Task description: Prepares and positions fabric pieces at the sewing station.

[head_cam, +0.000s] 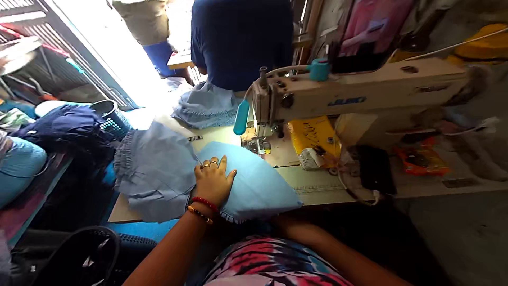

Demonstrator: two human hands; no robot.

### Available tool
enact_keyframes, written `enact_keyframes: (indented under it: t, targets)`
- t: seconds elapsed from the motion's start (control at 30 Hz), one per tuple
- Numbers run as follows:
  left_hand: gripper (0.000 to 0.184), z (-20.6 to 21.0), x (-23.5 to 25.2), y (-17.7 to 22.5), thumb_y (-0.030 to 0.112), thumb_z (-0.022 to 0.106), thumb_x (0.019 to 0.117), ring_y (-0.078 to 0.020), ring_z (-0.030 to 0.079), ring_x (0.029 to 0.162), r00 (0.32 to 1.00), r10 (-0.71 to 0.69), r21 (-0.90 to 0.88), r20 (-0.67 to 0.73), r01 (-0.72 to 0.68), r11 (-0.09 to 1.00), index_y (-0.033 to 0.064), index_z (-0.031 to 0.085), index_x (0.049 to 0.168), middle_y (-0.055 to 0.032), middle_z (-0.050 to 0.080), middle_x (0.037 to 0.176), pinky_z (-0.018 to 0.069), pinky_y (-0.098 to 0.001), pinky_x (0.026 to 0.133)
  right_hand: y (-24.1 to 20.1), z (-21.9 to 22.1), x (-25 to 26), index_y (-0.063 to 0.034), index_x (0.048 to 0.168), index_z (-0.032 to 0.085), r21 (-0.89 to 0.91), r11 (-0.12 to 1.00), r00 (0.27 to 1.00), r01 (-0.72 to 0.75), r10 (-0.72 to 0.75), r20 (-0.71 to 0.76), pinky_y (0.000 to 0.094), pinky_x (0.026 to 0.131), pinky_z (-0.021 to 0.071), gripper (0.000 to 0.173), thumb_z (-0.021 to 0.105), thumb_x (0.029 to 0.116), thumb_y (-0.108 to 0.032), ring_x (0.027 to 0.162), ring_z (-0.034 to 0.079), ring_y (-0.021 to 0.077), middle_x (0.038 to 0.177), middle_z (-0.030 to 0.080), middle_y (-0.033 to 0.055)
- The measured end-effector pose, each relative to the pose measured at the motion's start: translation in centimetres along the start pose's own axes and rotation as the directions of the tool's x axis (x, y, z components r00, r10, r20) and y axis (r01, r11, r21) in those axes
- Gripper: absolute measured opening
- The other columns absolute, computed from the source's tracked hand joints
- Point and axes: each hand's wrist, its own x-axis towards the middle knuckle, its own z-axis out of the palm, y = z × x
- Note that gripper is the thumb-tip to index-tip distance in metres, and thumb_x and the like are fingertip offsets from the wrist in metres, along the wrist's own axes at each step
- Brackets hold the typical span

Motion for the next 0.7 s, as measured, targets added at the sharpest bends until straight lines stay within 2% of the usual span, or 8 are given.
enact_keyframes:
  t: [0.1,0.17,0.2,0.27,0.37,0.43,0.53,0.7]
  targets:
    - [0.065,0.8,-0.5,-0.3,0.059,0.036,0.1049,-0.0397,0.045,0.141,0.999,0.017,-0.023,-0.030,-0.018,1.000,0.0193,0.046,0.156,-0.0181,0.050,0.152,0.0257,-0.0665,0.115,-1.9,-3.9,-4.7,-0.0043,0.117,0.074,0.058,0.970,0.971,0.238,-0.236,-0.029,0.0550,0.098,0.0528,0.025,0.053,0.1050,-0.013,0.107,0.071,0.0328,0.110,0.074,0.0177]
    - [0.065,1.1,-1.0,-0.6,0.059,0.038,0.1043,-0.0416,0.046,0.140,0.998,0.039,-0.053,-0.056,-0.042,0.998,0.0189,0.048,0.154,-0.0193,0.051,0.151,0.0266,-0.0681,0.113,-2.5,-4.6,-6.0,-0.0089,0.107,0.077,0.018,0.893,0.832,0.450,-0.411,-0.372,0.0383,0.088,0.0593,0.023,0.056,0.1026,-0.017,0.094,0.073,0.0164,0.099,0.076,0.0062]
    - [0.065,1.2,-1.1,-0.7,0.060,0.038,0.1040,-0.0418,0.047,0.139,0.996,0.052,-0.056,-0.070,-0.056,0.997,0.0192,0.050,0.153,-0.0192,0.053,0.149,0.0277,-0.0680,0.112,-3.0,-4.5,-5.4,-0.0110,0.108,0.076,-0.059,0.872,0.715,0.486,-0.436,-0.546,0.0332,0.087,0.0595,0.024,0.055,0.1025,-0.021,0.095,0.072,0.0123,0.100,0.076,0.0031]
    - [0.058,1.4,-1.0,-1.1,0.055,0.040,0.1039,-0.0432,0.052,0.133,0.981,0.102,-0.064,-0.162,-0.114,0.991,0.0184,0.061,0.144,-0.0194,0.060,0.140,0.0319,-0.0692,0.108,-3.8,-4.2,-3.2,-0.0165,0.126,0.073,-0.270,0.892,0.559,0.363,-0.440,-0.703,0.0438,0.102,0.0539,0.034,0.053,0.1031,-0.033,0.119,0.067,0.0207,0.124,0.073,0.0053]
    - [0.035,0.0,1.9,-1.6,0.032,0.053,0.1047,-0.0475,0.054,0.129,0.943,0.174,-0.125,-0.284,-0.216,0.968,0.0119,0.076,0.120,-0.0216,0.065,0.132,0.0353,-0.0712,0.105,-3.1,-3.8,-1.1,-0.0181,0.138,0.066,-0.360,0.915,0.615,0.182,-0.391,-0.685,0.0634,0.114,0.0382,0.043,0.056,0.1015,-0.039,0.139,0.054,0.0334,0.142,0.063,0.0107]
    - [0.032,-1.1,4.7,-2.1,0.030,0.057,0.1030,-0.0453,0.049,0.136,0.964,0.140,-0.189,-0.224,-0.183,0.965,0.0088,0.074,0.121,-0.0210,0.061,0.139,0.0332,-0.0676,0.110,-2.5,-3.4,-1.2,-0.0165,0.136,0.068,-0.343,0.927,0.667,0.151,-0.352,-0.657,0.0608,0.117,0.0358,0.041,0.058,0.1013,-0.037,0.142,0.051,0.0312,0.145,0.062,0.0085]
    - [0.062,-2.0,8.4,-3.4,0.041,0.070,0.0957,-0.0466,0.040,0.143,0.998,0.063,-0.298,0.004,-0.059,0.953,0.0065,0.056,0.145,-0.0252,0.050,0.149,0.0281,-0.0674,0.115,-1.8,-3.2,-1.8,-0.0154,0.134,0.069,-0.346,0.920,0.666,0.182,-0.374,-0.645,0.0568,0.117,0.0376,0.039,0.057,0.1017,-0.034,0.141,0.052,0.0300,0.143,0.063,0.0079]
    - [0.046,-3.0,10.4,-4.5,0.027,0.075,0.0947,-0.0436,0.052,0.128,0.968,0.176,-0.424,0.182,-0.084,0.902,-0.0036,0.064,0.127,-0.0302,0.059,0.130,0.0377,-0.0590,0.110,-1.3,-4.0,-2.2,-0.0126,0.126,0.073,-0.251,0.936,0.677,0.245,-0.351,-0.647,0.0531,0.119,0.0370,0.034,0.057,0.1025,-0.032,0.140,0.053,0.0288,0.139,0.066,0.0087]
